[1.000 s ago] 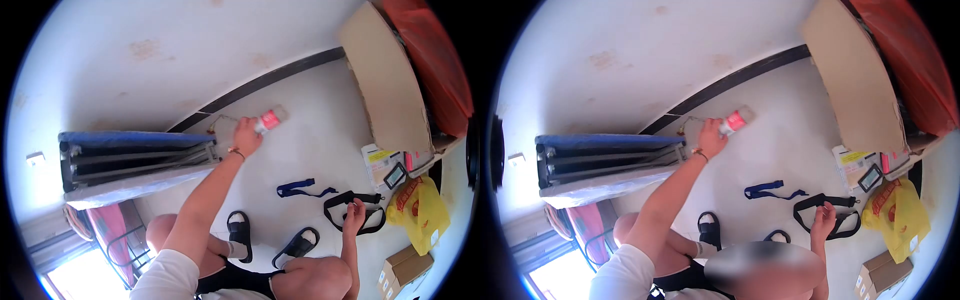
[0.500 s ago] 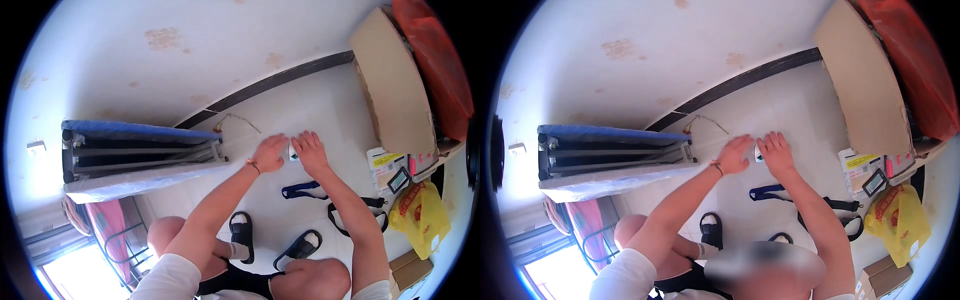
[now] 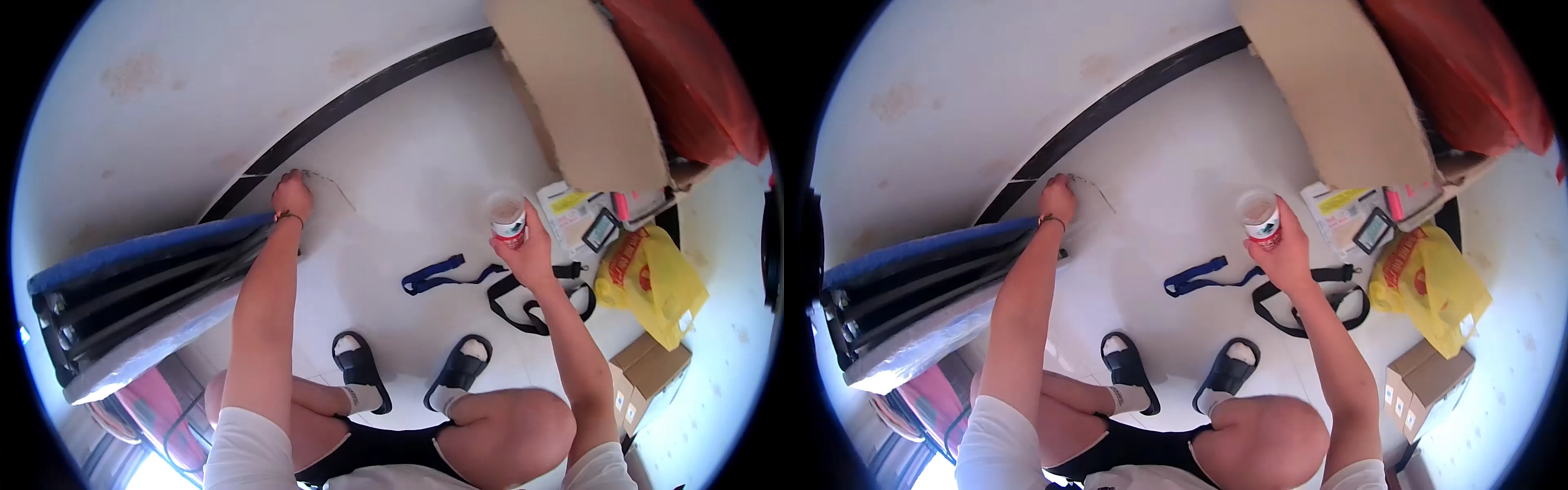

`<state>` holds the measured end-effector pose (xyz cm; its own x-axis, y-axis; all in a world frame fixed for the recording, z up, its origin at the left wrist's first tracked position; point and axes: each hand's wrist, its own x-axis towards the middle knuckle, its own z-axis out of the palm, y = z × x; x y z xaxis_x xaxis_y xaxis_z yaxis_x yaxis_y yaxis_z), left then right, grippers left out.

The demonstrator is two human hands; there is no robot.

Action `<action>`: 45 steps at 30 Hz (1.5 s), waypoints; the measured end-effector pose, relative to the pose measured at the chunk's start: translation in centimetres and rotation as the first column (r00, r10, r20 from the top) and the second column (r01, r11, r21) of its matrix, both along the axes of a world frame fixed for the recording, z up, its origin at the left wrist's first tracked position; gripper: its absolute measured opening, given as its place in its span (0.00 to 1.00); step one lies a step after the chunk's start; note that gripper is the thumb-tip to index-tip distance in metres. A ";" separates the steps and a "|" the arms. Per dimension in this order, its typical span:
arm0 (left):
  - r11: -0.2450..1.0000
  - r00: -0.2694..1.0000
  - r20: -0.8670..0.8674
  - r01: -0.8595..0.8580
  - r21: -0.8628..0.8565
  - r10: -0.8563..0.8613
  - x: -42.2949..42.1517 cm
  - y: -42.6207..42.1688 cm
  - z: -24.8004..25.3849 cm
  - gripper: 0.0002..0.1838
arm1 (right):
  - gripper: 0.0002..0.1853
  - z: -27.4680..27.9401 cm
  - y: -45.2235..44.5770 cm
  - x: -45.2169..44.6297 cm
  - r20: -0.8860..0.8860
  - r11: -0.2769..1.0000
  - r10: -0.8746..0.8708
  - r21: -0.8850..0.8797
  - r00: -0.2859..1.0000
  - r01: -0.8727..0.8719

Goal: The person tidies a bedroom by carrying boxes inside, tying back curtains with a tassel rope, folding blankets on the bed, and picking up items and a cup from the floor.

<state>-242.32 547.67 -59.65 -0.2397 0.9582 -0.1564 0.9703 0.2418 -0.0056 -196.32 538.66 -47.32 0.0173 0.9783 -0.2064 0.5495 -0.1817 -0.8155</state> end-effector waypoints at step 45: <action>-0.133 -0.345 0.900 0.938 0.321 -0.266 69.0 -81.8 101.3 0.21 | 0.35 86.7 -102.9 4.9 -0.155 -0.409 -0.907 0.090 -0.393 0.908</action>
<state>-173.32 465.88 41.63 0.9761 -0.2128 0.0452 -0.1084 -0.2955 0.9492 -191.46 435.72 39.33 0.9117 -0.3937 -0.1174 -0.2625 -0.3384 -0.9036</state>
